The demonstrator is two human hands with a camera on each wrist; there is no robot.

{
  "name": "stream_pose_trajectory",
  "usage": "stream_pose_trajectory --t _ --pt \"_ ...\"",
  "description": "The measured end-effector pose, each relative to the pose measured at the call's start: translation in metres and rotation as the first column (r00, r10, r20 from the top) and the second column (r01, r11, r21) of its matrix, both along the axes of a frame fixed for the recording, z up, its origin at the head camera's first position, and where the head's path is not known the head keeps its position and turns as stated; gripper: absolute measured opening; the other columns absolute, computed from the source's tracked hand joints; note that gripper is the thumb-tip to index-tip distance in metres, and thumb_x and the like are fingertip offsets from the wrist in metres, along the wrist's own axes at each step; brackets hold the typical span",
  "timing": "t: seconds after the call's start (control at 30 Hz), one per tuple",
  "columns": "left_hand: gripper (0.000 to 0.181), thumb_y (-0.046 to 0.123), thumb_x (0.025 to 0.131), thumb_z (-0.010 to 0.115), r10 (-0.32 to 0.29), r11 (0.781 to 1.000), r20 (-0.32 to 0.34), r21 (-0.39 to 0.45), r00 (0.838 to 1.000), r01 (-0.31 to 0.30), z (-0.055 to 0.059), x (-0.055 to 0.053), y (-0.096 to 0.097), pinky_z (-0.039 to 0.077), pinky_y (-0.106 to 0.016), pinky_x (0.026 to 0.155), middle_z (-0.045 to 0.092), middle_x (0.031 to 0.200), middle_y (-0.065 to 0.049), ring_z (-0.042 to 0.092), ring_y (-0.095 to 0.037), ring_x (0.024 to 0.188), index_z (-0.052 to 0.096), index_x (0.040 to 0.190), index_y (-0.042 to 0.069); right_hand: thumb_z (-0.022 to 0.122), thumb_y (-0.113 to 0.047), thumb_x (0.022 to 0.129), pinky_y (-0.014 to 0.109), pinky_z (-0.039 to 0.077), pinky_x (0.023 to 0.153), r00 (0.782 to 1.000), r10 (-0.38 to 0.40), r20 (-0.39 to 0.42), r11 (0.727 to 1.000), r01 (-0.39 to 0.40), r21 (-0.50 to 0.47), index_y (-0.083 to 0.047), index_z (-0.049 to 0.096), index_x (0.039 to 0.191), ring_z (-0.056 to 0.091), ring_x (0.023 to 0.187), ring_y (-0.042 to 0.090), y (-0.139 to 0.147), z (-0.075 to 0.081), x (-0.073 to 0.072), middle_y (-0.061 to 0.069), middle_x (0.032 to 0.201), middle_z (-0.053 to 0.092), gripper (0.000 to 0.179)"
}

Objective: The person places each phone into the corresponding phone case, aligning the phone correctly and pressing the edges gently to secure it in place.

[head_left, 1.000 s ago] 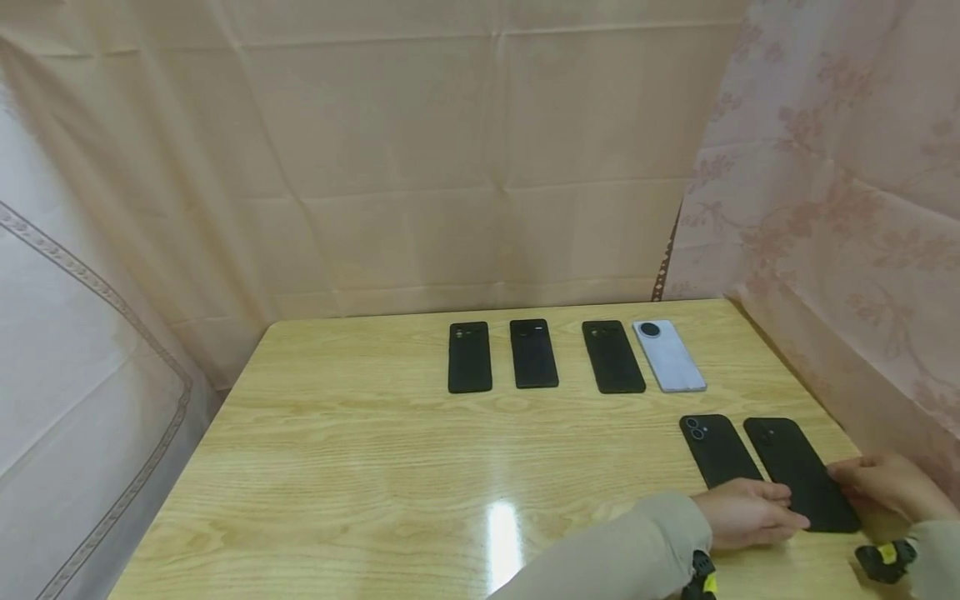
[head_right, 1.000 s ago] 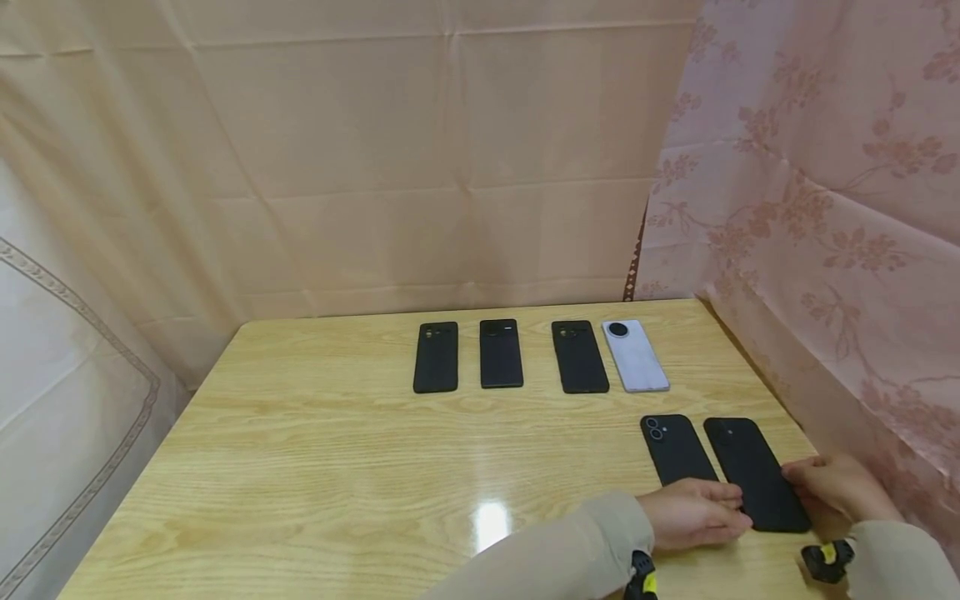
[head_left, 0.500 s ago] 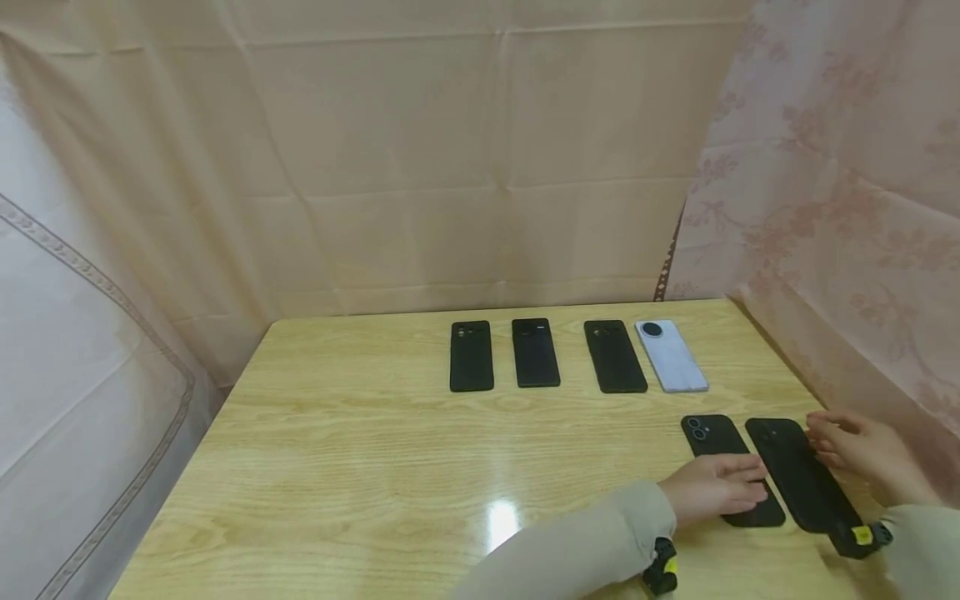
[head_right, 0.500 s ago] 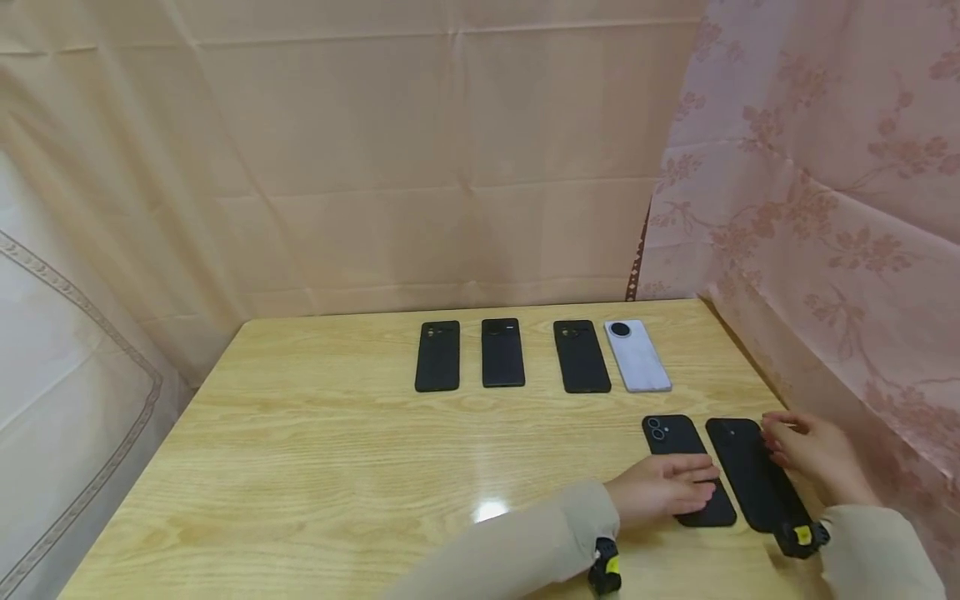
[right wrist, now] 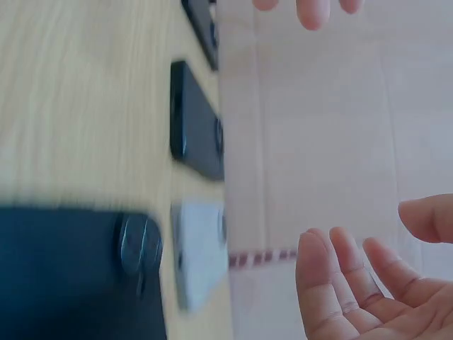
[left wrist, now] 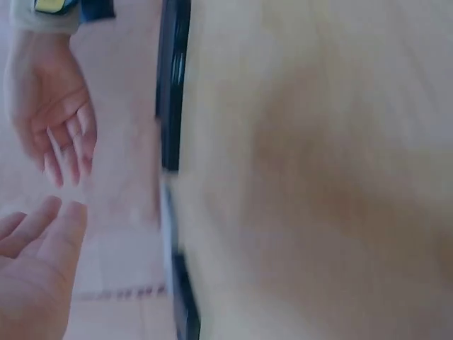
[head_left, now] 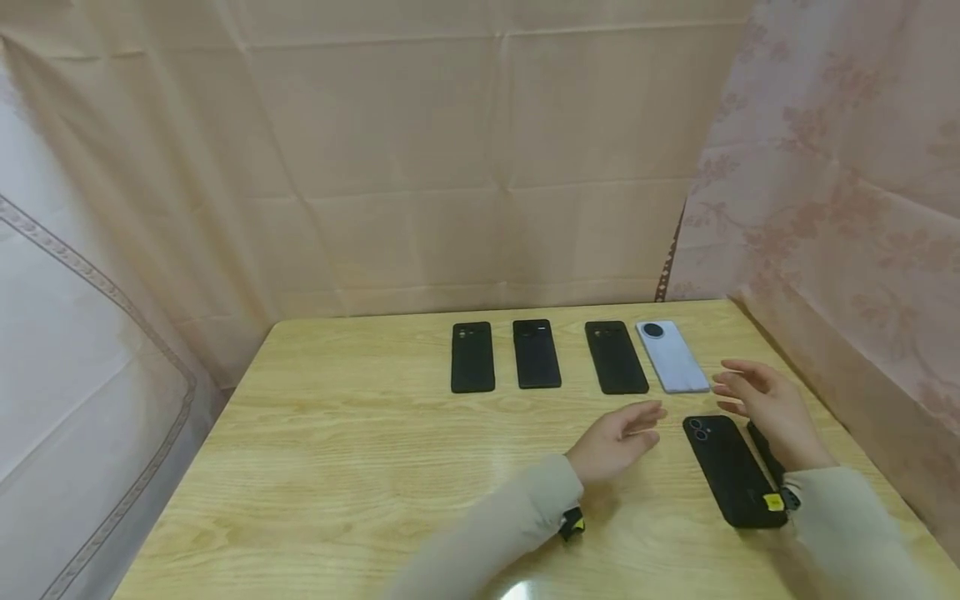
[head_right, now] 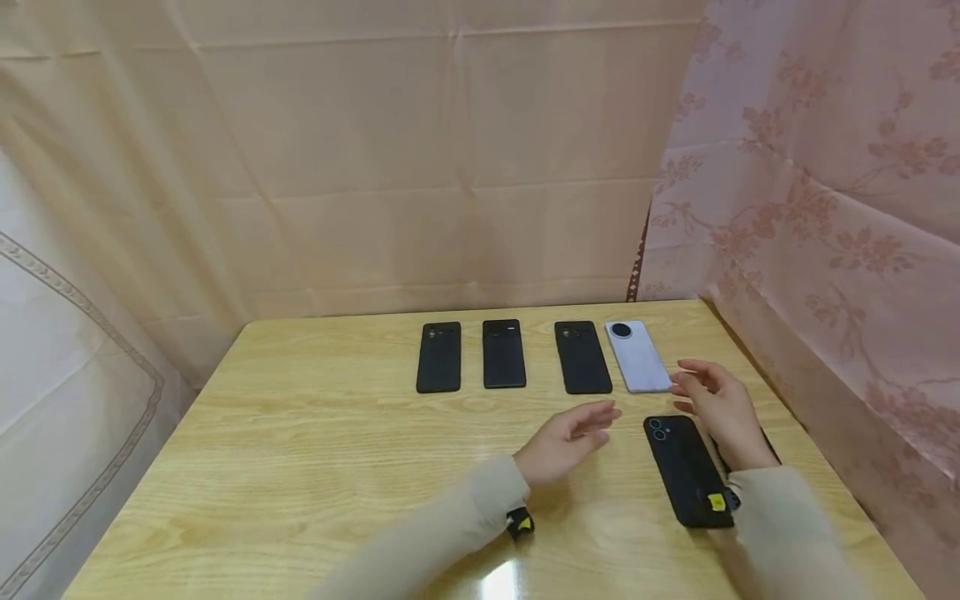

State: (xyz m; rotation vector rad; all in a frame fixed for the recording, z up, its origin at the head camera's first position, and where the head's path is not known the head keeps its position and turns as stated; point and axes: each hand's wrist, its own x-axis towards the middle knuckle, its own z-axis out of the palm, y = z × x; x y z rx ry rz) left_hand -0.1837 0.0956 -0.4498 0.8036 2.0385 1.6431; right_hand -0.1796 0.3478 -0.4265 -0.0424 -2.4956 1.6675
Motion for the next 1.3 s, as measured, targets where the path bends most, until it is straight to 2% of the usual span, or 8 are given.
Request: stream_pose_trajectory --t 0.13,0.23,0.43,0.5,0.7,0.87,1.13,1.3 --pt "0.049 0.023 0.104 0.049 0.063 0.998 -0.022 0.01 0.998 -0.063 0.005 -0.013 -0.034 0.043 -0.022 0.107 0.047 0.15 -0.003 0.047 -0.023 0.138 0.037 0.151 0.016 0.052 -0.029 0.102 0.017 0.057 0.074 1.0 0.027 -0.013 0.999 -0.027 -0.031 -0.001 0.045 0.136 0.065 0.087 -0.007 -0.025 0.006 -0.012 -0.028 0.097 0.06 0.044" --pt "0.051 0.026 0.104 0.048 0.121 0.992 -0.048 -0.019 0.991 -0.122 0.006 -0.021 -0.059 0.04 -0.027 0.112 0.045 0.152 -0.002 0.044 -0.022 0.14 0.036 0.152 0.015 0.052 -0.03 0.102 0.018 0.058 0.076 0.999 0.047 0.002 0.997 -0.047 -0.063 0.005 0.04 0.141 0.065 0.088 -0.006 -0.042 0.009 -0.022 -0.024 0.101 0.061 0.053" --pt "0.055 0.028 0.103 0.052 0.25 0.964 -0.123 -0.066 0.96 -0.259 0.002 -0.033 -0.106 0.035 -0.04 0.117 0.044 0.152 -0.009 0.04 -0.027 0.142 0.034 0.151 0.008 0.047 -0.037 0.103 0.016 0.056 0.081 0.996 0.076 0.052 0.997 -0.076 0.0 0.002 0.031 0.15 0.059 0.092 -0.012 -0.071 0.014 -0.039 0.019 0.133 0.055 0.063" --pt "0.057 0.028 0.101 0.054 0.304 0.943 -0.139 -0.096 0.943 -0.318 0.001 -0.037 -0.121 0.035 -0.043 0.117 0.042 0.153 -0.01 0.039 -0.03 0.142 0.034 0.151 0.007 0.046 -0.037 0.104 0.016 0.055 0.084 0.993 0.095 0.064 0.995 -0.096 0.007 0.0 0.028 0.152 0.059 0.098 -0.007 -0.08 0.015 -0.045 0.026 0.143 0.047 0.064" --pt "0.072 0.04 0.096 0.061 0.47 0.847 -0.173 -0.189 0.865 -0.498 0.001 -0.057 -0.159 0.034 -0.049 0.116 0.035 0.157 -0.013 0.036 -0.034 0.144 0.031 0.152 0.005 0.048 -0.036 0.103 0.032 0.052 0.1 0.985 0.15 0.086 0.989 -0.15 -0.007 -0.002 0.021 0.154 0.049 0.131 0.034 -0.104 0.016 -0.067 0.025 0.15 0.039 0.067" --pt "0.079 0.046 0.093 0.063 0.563 0.776 -0.16 -0.236 0.81 -0.586 0.002 -0.075 -0.181 0.035 -0.052 0.115 0.034 0.157 -0.015 0.036 -0.036 0.143 0.029 0.153 0.006 0.052 -0.039 0.101 0.046 0.045 0.108 0.98 0.155 0.124 0.988 -0.155 -0.005 -0.002 0.02 0.155 0.043 0.136 0.039 -0.124 0.013 -0.088 0.025 0.152 0.037 0.073" --pt "0.08 0.044 0.094 0.062 0.623 0.716 -0.091 -0.333 0.777 -0.613 -0.004 -0.1 -0.196 0.037 -0.054 0.113 0.035 0.155 -0.02 0.041 -0.041 0.139 0.027 0.152 0.002 0.052 -0.037 0.101 0.053 0.038 0.112 0.968 0.142 0.206 0.984 -0.16 0.076 0.0 0.019 0.154 0.044 0.135 0.042 -0.148 0.001 -0.123 0.026 0.15 0.039 0.073" --pt "0.077 0.04 0.095 0.062 0.64 0.663 -0.123 -0.41 0.758 -0.626 -0.01 -0.114 -0.196 0.04 -0.051 0.111 0.042 0.149 -0.025 0.044 -0.04 0.136 0.031 0.15 -0.003 0.054 -0.039 0.099 0.053 0.036 0.113 0.962 0.12 0.245 0.983 -0.15 0.108 0.003 0.023 0.153 0.041 0.136 0.042 -0.162 -0.008 -0.139 0.027 0.149 0.04 0.075"
